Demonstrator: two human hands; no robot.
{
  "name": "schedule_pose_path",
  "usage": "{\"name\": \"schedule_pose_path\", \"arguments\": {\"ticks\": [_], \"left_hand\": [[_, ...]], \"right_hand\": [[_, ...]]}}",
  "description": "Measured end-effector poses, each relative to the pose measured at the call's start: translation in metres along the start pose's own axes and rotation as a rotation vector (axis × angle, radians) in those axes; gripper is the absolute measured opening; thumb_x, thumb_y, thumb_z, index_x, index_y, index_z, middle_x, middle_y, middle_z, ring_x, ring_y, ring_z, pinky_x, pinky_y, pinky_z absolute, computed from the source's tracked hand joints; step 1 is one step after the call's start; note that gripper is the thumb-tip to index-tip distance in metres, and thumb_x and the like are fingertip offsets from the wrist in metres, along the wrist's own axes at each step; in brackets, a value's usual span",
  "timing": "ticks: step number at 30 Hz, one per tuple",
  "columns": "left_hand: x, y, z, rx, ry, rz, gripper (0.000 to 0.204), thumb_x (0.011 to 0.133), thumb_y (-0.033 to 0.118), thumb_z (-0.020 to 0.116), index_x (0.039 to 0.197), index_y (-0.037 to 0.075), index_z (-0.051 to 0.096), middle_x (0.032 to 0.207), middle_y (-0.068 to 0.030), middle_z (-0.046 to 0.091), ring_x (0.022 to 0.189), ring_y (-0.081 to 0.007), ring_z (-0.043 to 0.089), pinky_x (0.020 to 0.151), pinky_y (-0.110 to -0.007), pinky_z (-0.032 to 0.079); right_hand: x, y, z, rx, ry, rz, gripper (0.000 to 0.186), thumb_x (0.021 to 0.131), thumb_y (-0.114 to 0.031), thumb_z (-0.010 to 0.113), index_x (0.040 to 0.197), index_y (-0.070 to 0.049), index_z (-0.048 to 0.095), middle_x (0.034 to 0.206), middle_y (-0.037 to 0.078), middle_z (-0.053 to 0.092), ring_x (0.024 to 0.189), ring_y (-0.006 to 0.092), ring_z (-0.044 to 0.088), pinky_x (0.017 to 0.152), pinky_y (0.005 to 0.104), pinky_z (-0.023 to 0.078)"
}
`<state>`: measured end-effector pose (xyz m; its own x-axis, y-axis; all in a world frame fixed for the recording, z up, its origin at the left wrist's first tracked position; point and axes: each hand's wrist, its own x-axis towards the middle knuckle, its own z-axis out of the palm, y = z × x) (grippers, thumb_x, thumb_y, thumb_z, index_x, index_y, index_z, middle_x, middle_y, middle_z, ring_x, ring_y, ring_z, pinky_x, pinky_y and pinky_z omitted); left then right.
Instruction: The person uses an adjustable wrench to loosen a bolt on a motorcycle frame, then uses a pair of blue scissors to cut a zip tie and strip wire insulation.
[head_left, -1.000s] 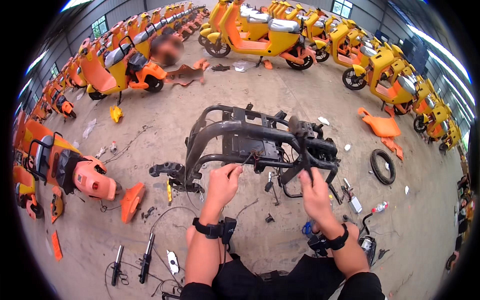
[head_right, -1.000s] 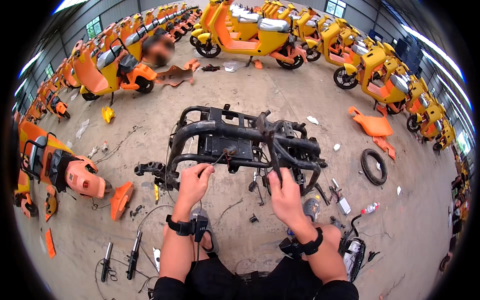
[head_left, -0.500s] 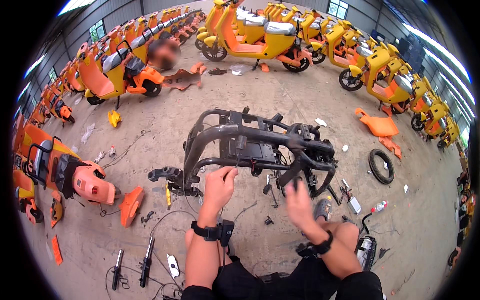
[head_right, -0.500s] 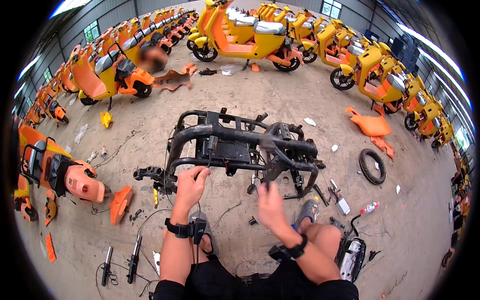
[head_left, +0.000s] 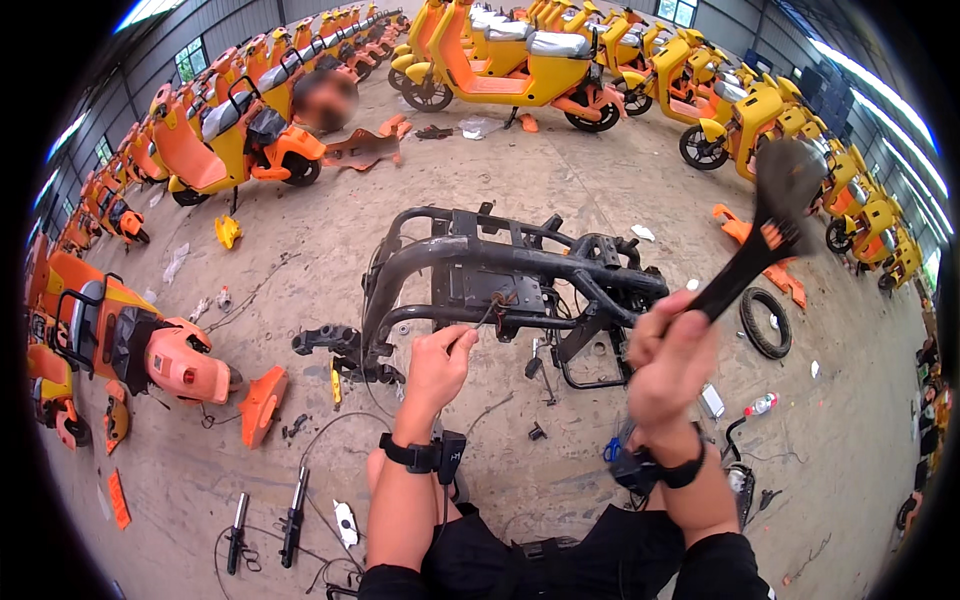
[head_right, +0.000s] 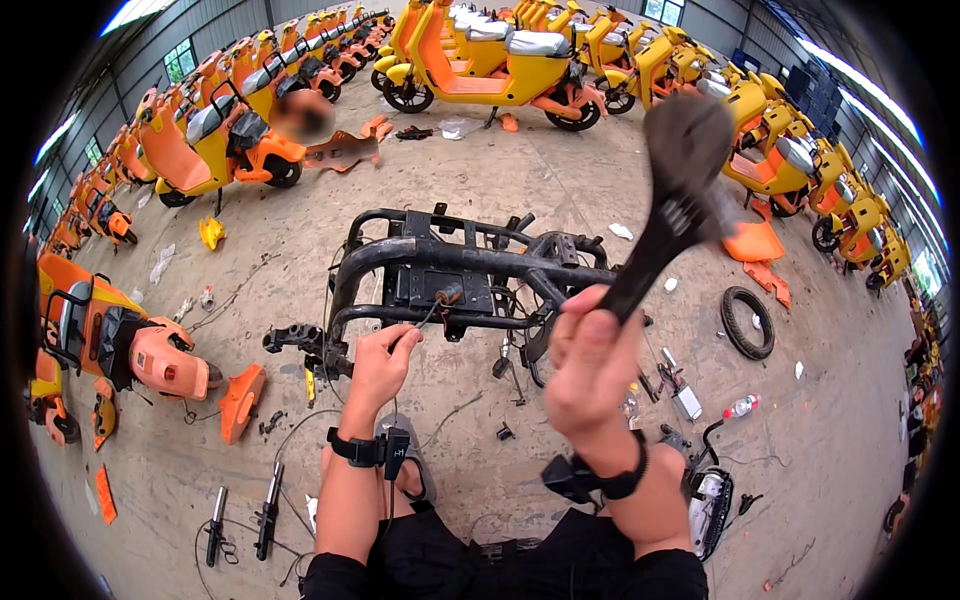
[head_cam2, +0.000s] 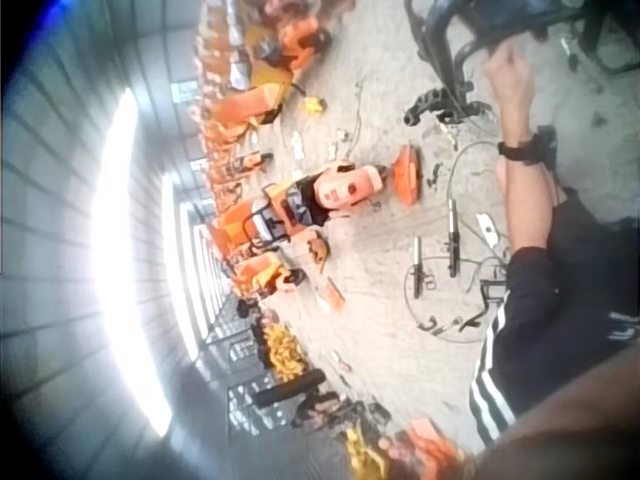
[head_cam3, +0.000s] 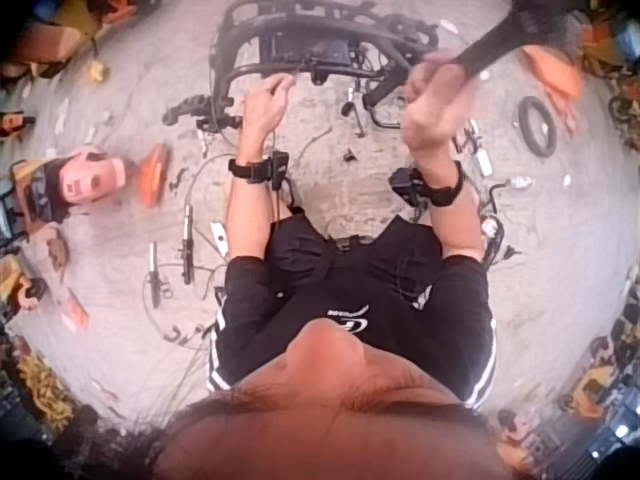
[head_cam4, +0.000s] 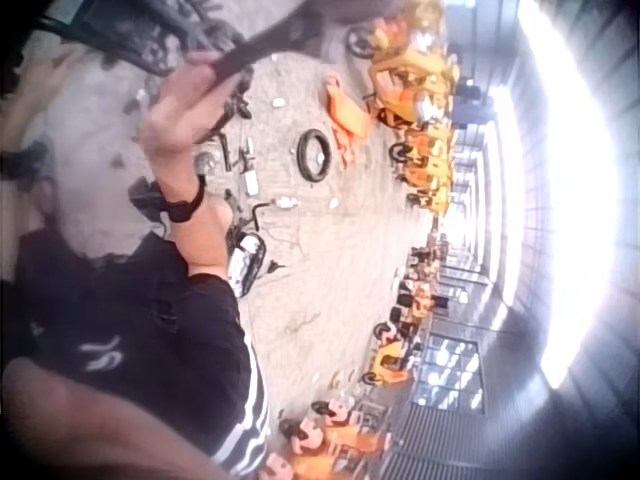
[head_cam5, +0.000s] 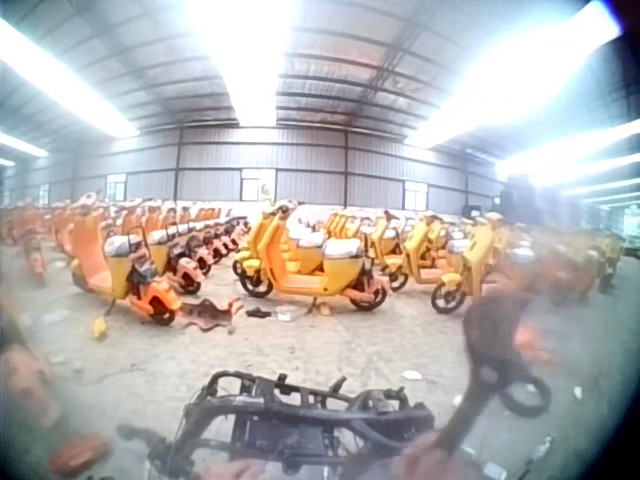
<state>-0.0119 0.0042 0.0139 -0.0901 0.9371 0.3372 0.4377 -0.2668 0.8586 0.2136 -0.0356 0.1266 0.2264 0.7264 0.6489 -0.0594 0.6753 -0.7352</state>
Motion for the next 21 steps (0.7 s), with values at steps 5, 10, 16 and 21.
{"name": "schedule_pose_path", "arguments": {"ticks": [5, 10, 16, 21], "left_hand": [[0.005, 0.011, -0.007, 0.030, -0.038, -0.011, 0.017, 0.089, 0.013, 0.064, 0.091, -0.003, 0.070, 0.064, -0.0103, 0.064, 0.055, -0.0113, 0.053, 0.053, -0.028, 0.042], [-0.005, 0.005, -0.004, -0.032, -0.016, 0.012, 0.016, 0.090, 0.011, 0.064, 0.091, -0.004, 0.070, 0.061, -0.0126, 0.061, 0.051, -0.0133, 0.051, 0.051, -0.030, 0.041], [-0.001, 0.008, 0.000, -0.024, 0.016, -0.008, 0.016, 0.090, 0.011, 0.063, 0.092, -0.004, 0.069, 0.060, -0.0117, 0.059, 0.052, -0.0119, 0.049, 0.051, -0.029, 0.041], [0.000, 0.005, -0.005, 0.010, 0.010, -0.038, 0.016, 0.091, 0.011, 0.063, 0.091, -0.004, 0.069, 0.061, -0.0113, 0.060, 0.052, -0.0114, 0.048, 0.052, -0.029, 0.041]], "right_hand": [[-0.080, 0.100, -0.018, -0.554, -0.504, 0.542, 0.026, 0.099, -0.025, 0.048, 0.101, 0.002, 0.048, 0.074, 0.028, 0.056, 0.070, 0.0463, 0.056, 0.060, 0.0461, 0.043], [-0.069, 0.054, -0.052, -0.391, -0.210, 0.588, 0.024, 0.104, -0.029, 0.044, 0.097, -0.007, 0.052, 0.060, -0.006, 0.040, 0.049, 0.0022, 0.033, 0.044, 0.0209, 0.026], [-0.010, -0.011, -0.023, -0.141, -0.071, 0.196, 0.026, 0.104, -0.028, 0.042, 0.103, -0.004, 0.051, 0.062, -0.006, 0.039, 0.050, 0.0017, 0.030, 0.045, 0.0202, 0.023], [0.011, -0.027, 0.007, 0.091, -0.053, -0.065, 0.026, 0.105, -0.028, 0.040, 0.105, -0.004, 0.049, 0.062, -0.003, 0.037, 0.049, 0.0034, 0.029, 0.044, 0.0203, 0.023]]}}
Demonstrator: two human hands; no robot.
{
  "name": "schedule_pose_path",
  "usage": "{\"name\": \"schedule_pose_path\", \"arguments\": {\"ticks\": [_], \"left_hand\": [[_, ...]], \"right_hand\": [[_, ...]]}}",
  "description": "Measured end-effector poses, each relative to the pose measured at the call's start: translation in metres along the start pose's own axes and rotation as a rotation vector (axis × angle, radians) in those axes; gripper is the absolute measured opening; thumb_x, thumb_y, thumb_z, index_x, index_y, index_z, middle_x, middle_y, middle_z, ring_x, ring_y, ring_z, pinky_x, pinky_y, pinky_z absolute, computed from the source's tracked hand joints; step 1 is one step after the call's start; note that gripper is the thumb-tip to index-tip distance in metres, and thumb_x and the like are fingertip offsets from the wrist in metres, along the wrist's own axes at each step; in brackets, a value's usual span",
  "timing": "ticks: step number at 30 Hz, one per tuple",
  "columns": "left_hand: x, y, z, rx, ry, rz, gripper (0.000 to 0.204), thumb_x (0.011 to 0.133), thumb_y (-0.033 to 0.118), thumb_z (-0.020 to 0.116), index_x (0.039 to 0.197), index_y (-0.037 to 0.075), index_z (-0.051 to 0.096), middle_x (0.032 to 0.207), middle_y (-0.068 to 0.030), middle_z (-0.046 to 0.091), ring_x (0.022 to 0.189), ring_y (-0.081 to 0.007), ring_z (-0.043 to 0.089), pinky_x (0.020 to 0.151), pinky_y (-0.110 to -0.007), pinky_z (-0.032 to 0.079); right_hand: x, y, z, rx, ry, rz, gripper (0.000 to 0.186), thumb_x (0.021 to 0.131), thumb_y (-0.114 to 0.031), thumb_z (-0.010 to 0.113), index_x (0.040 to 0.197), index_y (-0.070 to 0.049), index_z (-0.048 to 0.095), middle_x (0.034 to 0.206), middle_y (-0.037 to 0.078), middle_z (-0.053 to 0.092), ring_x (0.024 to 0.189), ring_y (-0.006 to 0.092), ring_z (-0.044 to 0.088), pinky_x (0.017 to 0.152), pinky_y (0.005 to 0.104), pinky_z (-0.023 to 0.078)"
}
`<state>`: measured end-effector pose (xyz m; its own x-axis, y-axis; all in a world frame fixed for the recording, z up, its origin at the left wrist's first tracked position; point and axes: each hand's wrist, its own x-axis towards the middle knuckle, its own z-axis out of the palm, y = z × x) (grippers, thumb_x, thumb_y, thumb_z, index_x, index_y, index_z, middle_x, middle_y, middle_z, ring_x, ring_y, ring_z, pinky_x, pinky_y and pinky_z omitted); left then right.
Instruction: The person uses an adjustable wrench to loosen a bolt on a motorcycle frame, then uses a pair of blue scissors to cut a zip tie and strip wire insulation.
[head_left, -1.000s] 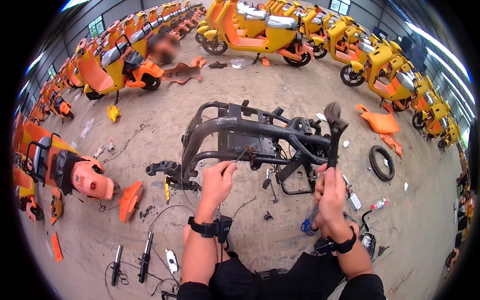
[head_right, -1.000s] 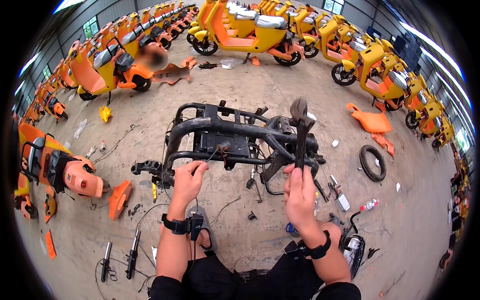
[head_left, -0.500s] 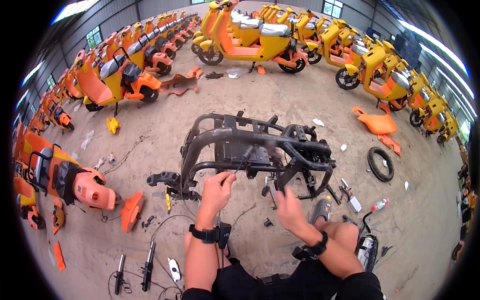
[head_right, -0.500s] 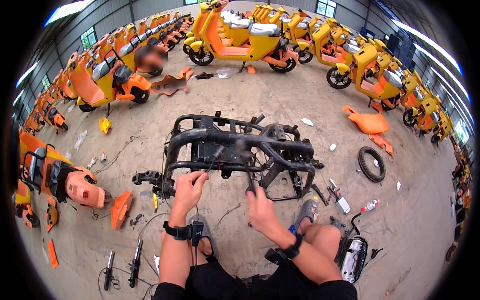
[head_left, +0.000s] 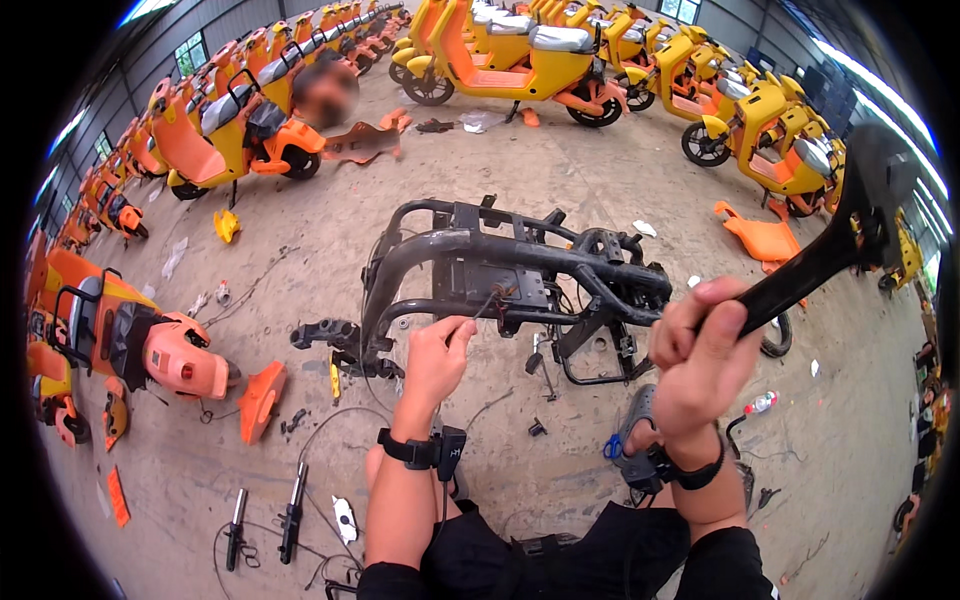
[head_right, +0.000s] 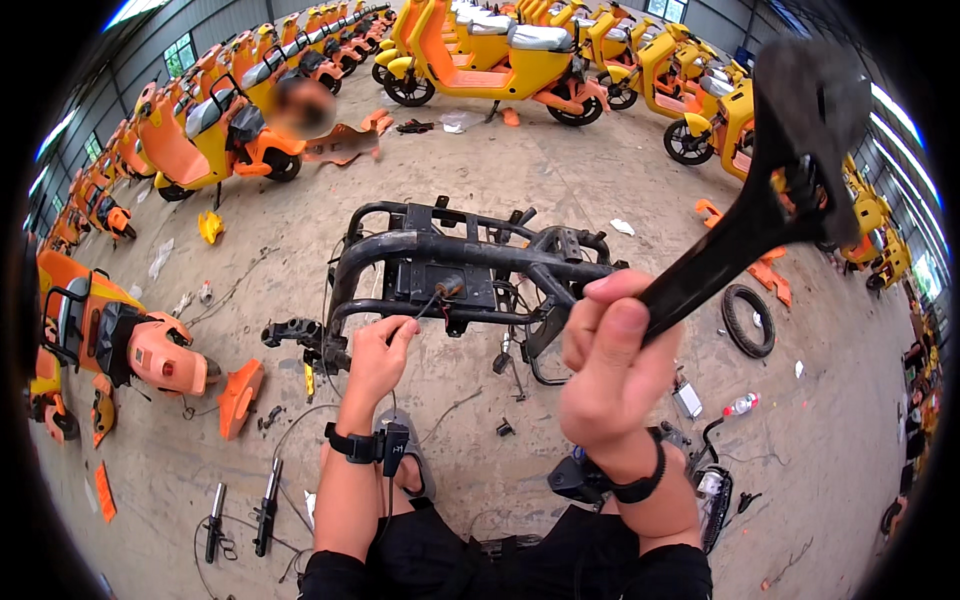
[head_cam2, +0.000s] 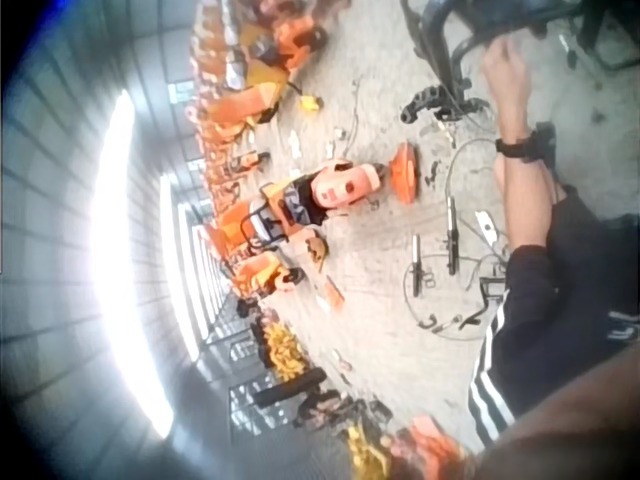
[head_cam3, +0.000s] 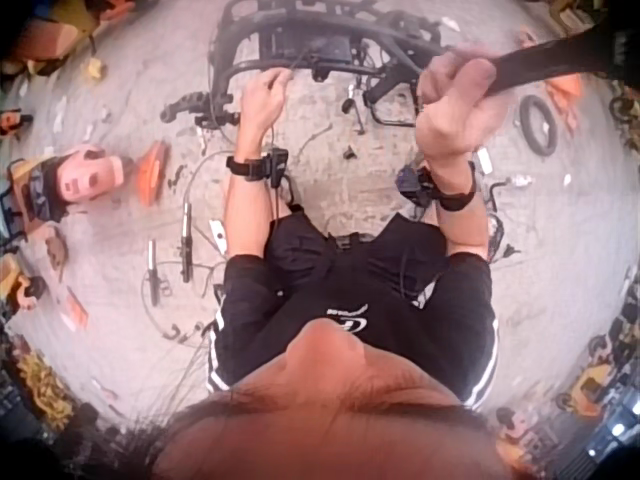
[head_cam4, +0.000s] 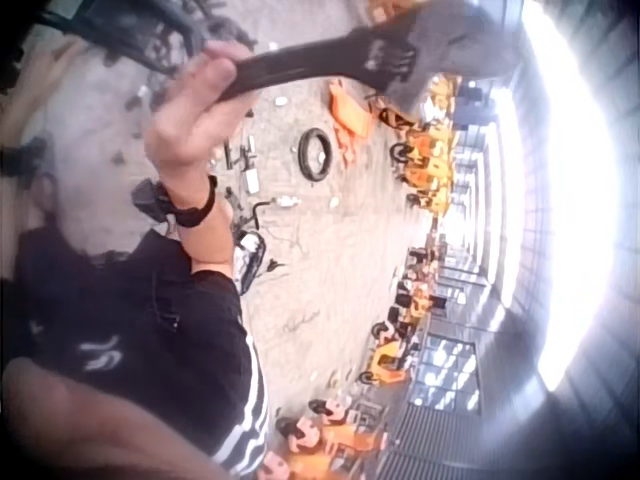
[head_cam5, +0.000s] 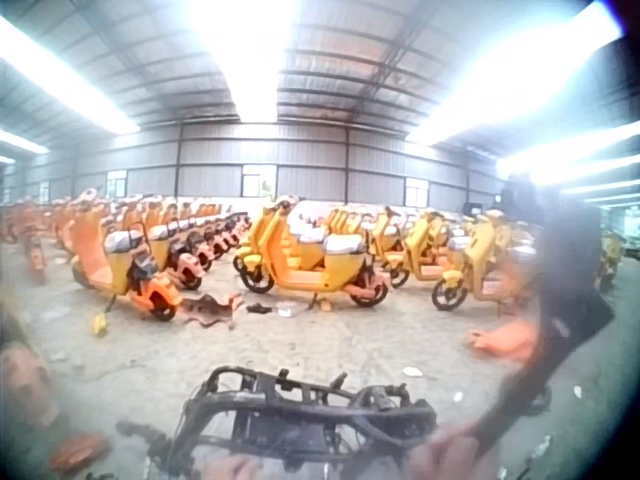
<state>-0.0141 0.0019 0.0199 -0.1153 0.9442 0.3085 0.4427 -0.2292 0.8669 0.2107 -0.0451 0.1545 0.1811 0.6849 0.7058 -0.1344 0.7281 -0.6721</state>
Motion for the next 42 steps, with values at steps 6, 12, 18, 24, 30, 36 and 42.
{"name": "schedule_pose_path", "arguments": {"ticks": [6, 12, 18, 24, 30, 36, 42], "left_hand": [[0.003, -0.002, 0.002, 0.008, -0.027, 0.008, 0.017, 0.090, 0.011, 0.062, 0.093, -0.004, 0.069, 0.067, -0.0139, 0.065, 0.056, -0.0149, 0.057, 0.056, -0.030, 0.045], [0.001, -0.003, -0.001, -0.038, -0.012, 0.038, 0.018, 0.091, 0.013, 0.063, 0.090, -0.003, 0.070, 0.064, -0.0067, 0.063, 0.057, -0.0087, 0.051, 0.053, -0.026, 0.040], [0.000, -0.005, 0.000, -0.020, -0.018, 0.030, 0.017, 0.091, 0.010, 0.061, 0.094, -0.004, 0.069, 0.068, -0.0155, 0.066, 0.054, -0.0169, 0.057, 0.054, -0.031, 0.044], [0.005, 0.002, 0.004, 0.001, -0.053, -0.014, 0.017, 0.090, 0.010, 0.062, 0.094, -0.004, 0.069, 0.071, -0.0167, 0.067, 0.058, -0.0176, 0.061, 0.057, -0.031, 0.046], [0.006, -0.005, 0.009, -0.054, 0.019, 0.051, 0.017, 0.091, 0.013, 0.063, 0.091, -0.003, 0.070, 0.063, -0.0076, 0.061, 0.056, -0.0085, 0.048, 0.052, -0.027, 0.039], [0.001, 0.001, 0.004, -0.042, -0.018, 0.003, 0.018, 0.091, 0.013, 0.063, 0.093, -0.004, 0.069, 0.066, -0.0079, 0.064, 0.058, -0.0085, 0.051, 0.054, -0.026, 0.041], [0.003, -0.008, 0.009, 0.029, -0.014, 0.054, 0.015, 0.089, 0.011, 0.063, 0.093, -0.002, 0.069, 0.069, -0.0195, 0.063, 0.055, -0.0267, 0.060, 0.055, -0.034, 0.045]], "right_hand": [[-0.085, 0.118, -0.030, -0.761, -0.485, 0.567, 0.021, 0.103, -0.025, 0.045, 0.095, -0.007, 0.050, 0.069, -0.001, 0.048, 0.057, 0.0080, 0.044, 0.054, 0.0247, 0.039], [-0.051, 0.068, -0.048, -0.240, 0.045, 0.591, 0.027, 0.105, -0.032, 0.042, 0.101, -0.006, 0.050, 0.065, -0.006, 0.040, 0.055, 0.0027, 0.035, 0.048, 0.0189, 0.030], [0.001, 0.003, -0.009, -0.053, 0.115, 0.220, 0.032, 0.106, -0.032, 0.034, 0.104, -0.004, 0.048, 0.064, -0.003, 0.038, 0.050, 0.0042, 0.034, 0.044, 0.0201, 0.028], [-0.026, 0.054, -0.016, -0.072, 0.064, 0.148, 0.029, 0.105, -0.031, 0.038, 0.104, -0.005, 0.049, 0.063, -0.002, 0.040, 0.051, 0.0050, 0.036, 0.045, 0.0212, 0.029], [-0.117, 0.115, -0.043, -0.430, -0.061, 0.669, 0.017, 0.101, -0.019, 0.046, 0.103, -0.003, 0.053, 0.067, -0.003, 0.049, 0.057, 0.0065, 0.044, 0.050, 0.0245, 0.036], [-0.051, 0.058, -0.039, -0.206, 0.085, 0.334, 0.019, 0.103, -0.015, 0.042, 0.117, -0.004, 0.048, 0.072, -0.002, 0.043, 0.054, 0.0036, 0.037, 0.047, 0.0191, 0.030], [-0.008, 0.014, -0.012, 0.059, -0.004, 0.203, 0.024, 0.104, -0.026, 0.043, 0.112, -0.004, 0.049, 0.069, -0.003, 0.038, 0.053, 0.0039, 0.030, 0.046, 0.0206, 0.026]]}}
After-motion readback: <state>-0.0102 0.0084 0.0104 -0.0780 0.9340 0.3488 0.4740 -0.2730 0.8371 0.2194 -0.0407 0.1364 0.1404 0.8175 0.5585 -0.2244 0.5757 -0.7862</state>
